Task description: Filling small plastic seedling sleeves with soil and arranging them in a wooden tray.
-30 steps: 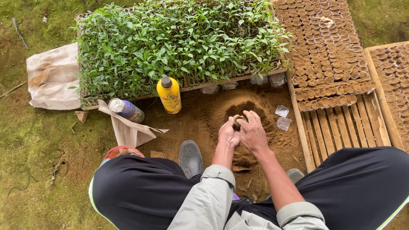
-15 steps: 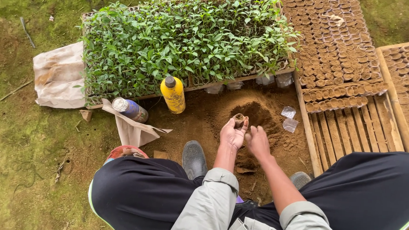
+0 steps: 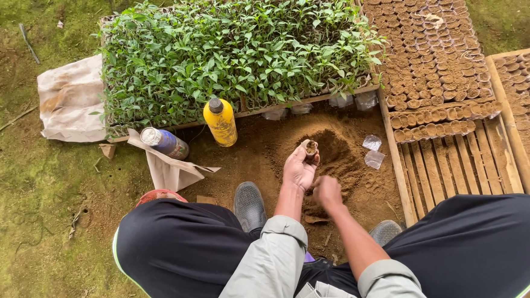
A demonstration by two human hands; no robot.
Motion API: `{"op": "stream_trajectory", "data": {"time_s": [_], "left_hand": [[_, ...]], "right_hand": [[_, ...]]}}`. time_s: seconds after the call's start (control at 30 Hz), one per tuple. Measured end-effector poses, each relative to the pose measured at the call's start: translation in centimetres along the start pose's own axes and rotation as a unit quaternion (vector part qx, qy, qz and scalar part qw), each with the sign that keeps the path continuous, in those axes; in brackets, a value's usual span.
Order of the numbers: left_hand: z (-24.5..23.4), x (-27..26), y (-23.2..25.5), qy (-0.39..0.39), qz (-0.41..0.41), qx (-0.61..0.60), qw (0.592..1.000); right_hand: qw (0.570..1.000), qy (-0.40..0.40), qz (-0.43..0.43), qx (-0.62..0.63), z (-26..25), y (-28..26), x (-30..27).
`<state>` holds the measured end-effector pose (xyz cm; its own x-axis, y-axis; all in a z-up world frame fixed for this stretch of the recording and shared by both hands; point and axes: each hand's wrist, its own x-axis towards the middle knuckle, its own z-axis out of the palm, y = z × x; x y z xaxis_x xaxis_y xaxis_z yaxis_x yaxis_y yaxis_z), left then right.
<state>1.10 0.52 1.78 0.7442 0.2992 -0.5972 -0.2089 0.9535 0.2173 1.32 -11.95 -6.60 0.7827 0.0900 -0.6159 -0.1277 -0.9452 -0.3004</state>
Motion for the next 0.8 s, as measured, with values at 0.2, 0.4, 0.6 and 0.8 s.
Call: {"op": "stream_trajectory", "data": {"time_s": [0.2,0.4,0.6,0.8], "left_hand": [[-1.2,2.2,-1.1,-0.015,0.012,0.023,1.000],[0.2,2.1,-1.2,-0.031,0.016,0.045,0.998],[1.8,1.1,-0.9,-0.021,0.025,0.039,0.999],[1.4,1.9,-1.6,-0.013,0.019,-0.009,1.000]], "right_hand": [[0.898,0.059,-0.096,0.426,-14.4,-5.1,-4.5],[0.859,-0.005,-0.184,0.479,-19.9,-10.1,-6.6],[0.925,0.077,-0.219,0.302,-20.2,-11.5,-6.9],[0.953,0.085,-0.227,0.184,-19.6,-11.4,-6.5]]}}
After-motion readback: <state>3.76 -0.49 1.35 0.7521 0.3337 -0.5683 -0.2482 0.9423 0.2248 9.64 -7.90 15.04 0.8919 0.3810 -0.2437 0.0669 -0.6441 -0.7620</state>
